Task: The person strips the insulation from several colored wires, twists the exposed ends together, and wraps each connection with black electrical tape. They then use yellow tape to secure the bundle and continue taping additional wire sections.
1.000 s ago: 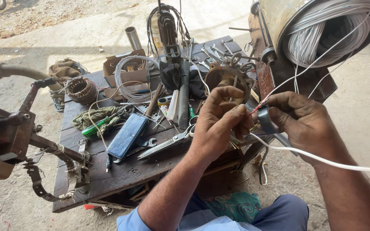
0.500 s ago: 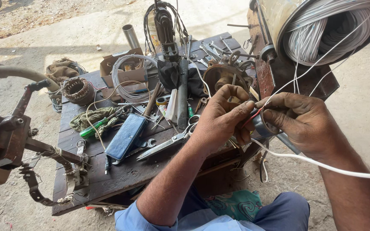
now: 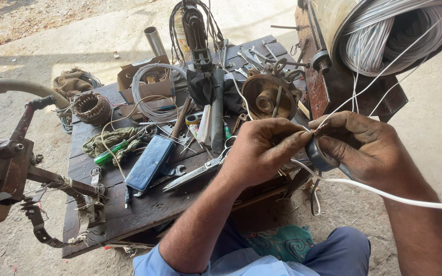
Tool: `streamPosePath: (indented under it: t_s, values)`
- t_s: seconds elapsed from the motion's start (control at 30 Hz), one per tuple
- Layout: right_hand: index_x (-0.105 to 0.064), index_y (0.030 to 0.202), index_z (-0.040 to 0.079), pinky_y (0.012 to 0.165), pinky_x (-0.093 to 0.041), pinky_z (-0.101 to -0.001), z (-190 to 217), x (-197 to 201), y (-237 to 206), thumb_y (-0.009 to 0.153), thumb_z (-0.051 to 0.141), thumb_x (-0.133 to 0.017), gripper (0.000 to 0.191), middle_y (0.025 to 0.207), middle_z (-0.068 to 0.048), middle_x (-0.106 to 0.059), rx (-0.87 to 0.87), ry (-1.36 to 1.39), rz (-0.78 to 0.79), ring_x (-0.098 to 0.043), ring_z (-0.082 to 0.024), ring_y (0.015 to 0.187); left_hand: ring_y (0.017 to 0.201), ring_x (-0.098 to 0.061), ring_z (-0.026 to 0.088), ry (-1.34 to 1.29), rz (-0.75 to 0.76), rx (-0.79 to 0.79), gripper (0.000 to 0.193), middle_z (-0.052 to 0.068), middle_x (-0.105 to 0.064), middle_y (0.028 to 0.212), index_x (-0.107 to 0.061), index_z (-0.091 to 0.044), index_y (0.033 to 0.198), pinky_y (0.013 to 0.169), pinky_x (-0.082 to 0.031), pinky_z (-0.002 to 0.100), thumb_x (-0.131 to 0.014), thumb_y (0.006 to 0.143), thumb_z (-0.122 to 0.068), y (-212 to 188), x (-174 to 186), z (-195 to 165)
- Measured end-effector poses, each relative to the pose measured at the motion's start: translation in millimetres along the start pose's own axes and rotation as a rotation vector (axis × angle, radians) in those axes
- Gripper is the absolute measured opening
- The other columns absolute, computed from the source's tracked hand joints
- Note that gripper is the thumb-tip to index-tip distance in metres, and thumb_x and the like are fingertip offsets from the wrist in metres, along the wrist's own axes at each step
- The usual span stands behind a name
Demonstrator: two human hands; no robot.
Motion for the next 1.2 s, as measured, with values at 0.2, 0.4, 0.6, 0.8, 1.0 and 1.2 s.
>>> streamPosePath:
  t_s: [0.2,0.4,0.6,0.8,1.0,1.2]
  values:
    - [-0.059,0.14,0.0,0.067,-0.062,-0.0262,5,3,-2,0.094,0.003,-0.063,0.046,0.098,-0.011,-0.072,-0.003,0.113,0.059,-0.071,-0.012,0.082,0.085,-0.075,0.019,0.284,-0.097,-0.265,0.017,0.01,-0.073,0.093,-0.072,-0.001,0.111,0.075,-0.06,0.032,-0.068,0.103,-0.015,-6,-9,-4]
    - [-0.047,0.151,0.001,0.079,-0.063,-0.0293,9,5,-3,0.095,0.015,-0.065,0.061,0.097,-0.011,-0.069,-0.018,0.327,0.096,-0.072,-0.015,0.09,0.1,-0.072,0.031,0.419,-0.077,-0.334,0.033,0.015,-0.068,0.114,-0.066,-0.005,0.132,0.085,-0.061,0.04,-0.061,0.1,-0.003,-20,-15,9]
    - [-0.061,0.133,-0.003,0.073,-0.061,-0.0295,11,-3,0,0.094,0.016,-0.078,0.046,0.095,-0.016,-0.073,0.139,0.239,0.093,-0.07,-0.016,0.085,0.106,-0.07,0.036,0.537,-0.097,-0.462,0.031,0.018,-0.066,0.123,-0.063,-0.006,0.123,0.09,-0.06,0.044,-0.063,0.093,-0.003,-18,-21,16]
    - [-0.052,0.119,0.008,0.096,-0.058,-0.0258,2,-46,5,0.105,0.016,-0.071,0.025,0.128,-0.01,-0.06,0.49,-0.083,-0.378,-0.062,-0.007,0.104,0.091,-0.069,0.033,0.496,-0.183,-0.465,0.009,0.011,-0.066,0.096,-0.064,-0.005,0.106,0.077,-0.057,0.042,-0.066,0.099,-0.01,-19,-33,7]
    - [-0.057,0.118,0.003,0.095,-0.06,-0.03,18,-30,15,0.106,0.022,-0.062,0.023,0.12,-0.016,-0.071,0.235,0.175,-0.091,-0.069,-0.014,0.108,0.073,-0.068,0.024,0.429,-0.194,-0.354,0.014,0.01,-0.065,0.084,-0.068,-0.002,0.097,0.065,-0.054,0.036,-0.068,0.1,-0.016,-16,-23,-3]
    - [-0.07,0.114,0.001,0.09,-0.061,-0.0303,-8,22,15,0.101,0.027,-0.066,0.03,0.117,-0.014,-0.072,0.25,-0.009,0.194,-0.072,-0.016,0.107,0.074,-0.064,0.018,0.166,0.015,-0.364,0.014,0.008,-0.062,0.082,-0.069,0.0,0.099,0.066,-0.052,0.034,-0.066,0.104,-0.013,-4,-4,5]
Point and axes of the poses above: each hand's wrist, its own y-axis towards the middle knuckle, its own x-axis out of the back of the hand, z = x × y, the point moved 1 cm from there along y, towards the middle knuckle
